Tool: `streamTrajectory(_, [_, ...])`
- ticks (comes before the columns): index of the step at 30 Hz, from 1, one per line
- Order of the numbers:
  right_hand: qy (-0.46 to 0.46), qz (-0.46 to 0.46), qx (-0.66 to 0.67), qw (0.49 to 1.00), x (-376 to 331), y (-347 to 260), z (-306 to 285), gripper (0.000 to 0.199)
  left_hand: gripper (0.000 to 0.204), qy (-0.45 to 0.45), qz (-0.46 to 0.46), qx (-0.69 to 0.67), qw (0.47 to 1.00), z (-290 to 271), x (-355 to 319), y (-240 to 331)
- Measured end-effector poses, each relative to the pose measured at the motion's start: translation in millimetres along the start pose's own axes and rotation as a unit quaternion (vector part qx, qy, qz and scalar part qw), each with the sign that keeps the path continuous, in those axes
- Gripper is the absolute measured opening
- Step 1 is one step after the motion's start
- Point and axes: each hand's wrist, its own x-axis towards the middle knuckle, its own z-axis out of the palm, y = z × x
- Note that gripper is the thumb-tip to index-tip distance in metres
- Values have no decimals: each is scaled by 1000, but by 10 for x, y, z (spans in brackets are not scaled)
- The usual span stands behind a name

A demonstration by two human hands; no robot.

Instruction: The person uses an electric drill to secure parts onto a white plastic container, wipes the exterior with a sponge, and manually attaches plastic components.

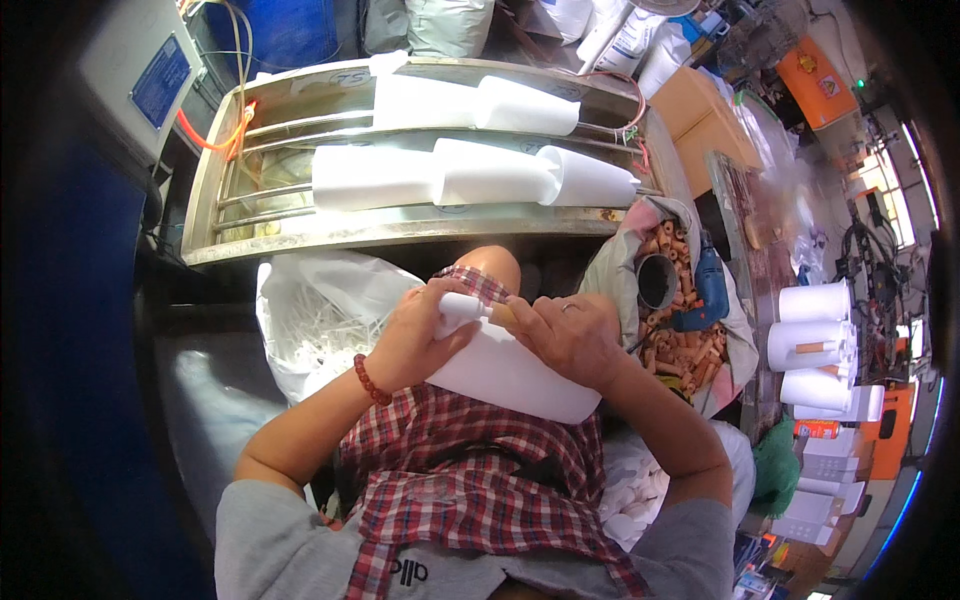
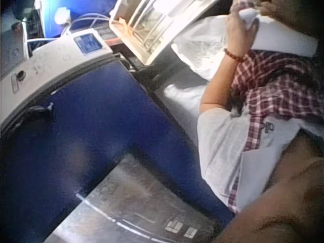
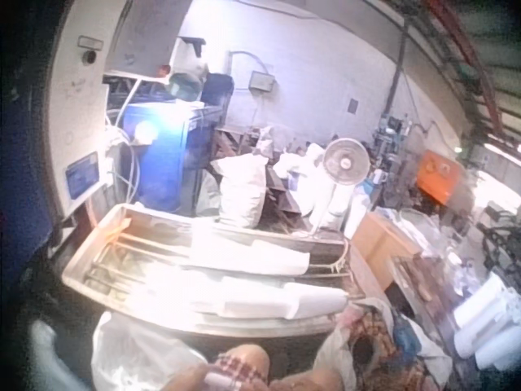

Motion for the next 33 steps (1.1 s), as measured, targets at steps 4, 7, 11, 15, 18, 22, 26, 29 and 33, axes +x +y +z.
streamTrajectory(4, [-29, 63, 174, 982, 44, -28, -6, 37, 47, 9, 37, 12, 999, 2, -59, -16])
streamTrajectory(7, [-67, 114, 338, 932, 90, -16, -46, 35, 49, 5, 50, 14, 999, 0, -79, -19])
streamTrajectory(11, [-116, 146, 370, 910, 123, -20, -76, 32, 46, -8, 56, -4, 998, -19, -87, -32])
streamTrajectory(15, [-59, 53, 78, 994, 166, -124, -26, 26, 47, -8, 68, -44, 997, -21, -47, -40])
streamTrajectory(18, [-38, 13, 46, 998, 181, -124, -45, 24, 57, -21, 66, -19, 997, 0, -105, -82])
streamTrajectory(22, [-98, 57, 221, 969, 237, -85, -49, 26, 65, -20, 89, -29, 995, 29, -133, -141])
streamTrajectory(26, [-113, 126, 363, 917, 197, -109, 10, 25, 69, -26, 100, -38, 994, 16, -130, -154])
streamTrajectory(29, [-71, 99, 225, 967, 235, -187, -73, 25, 69, -29, 77, -32, 996, 17, -140, -162])
streamTrajectory(33, [-3, 17, -26, 1000, 245, -194, 31, 26, 67, -29, 22, -63, 997, 20, -113, -94])
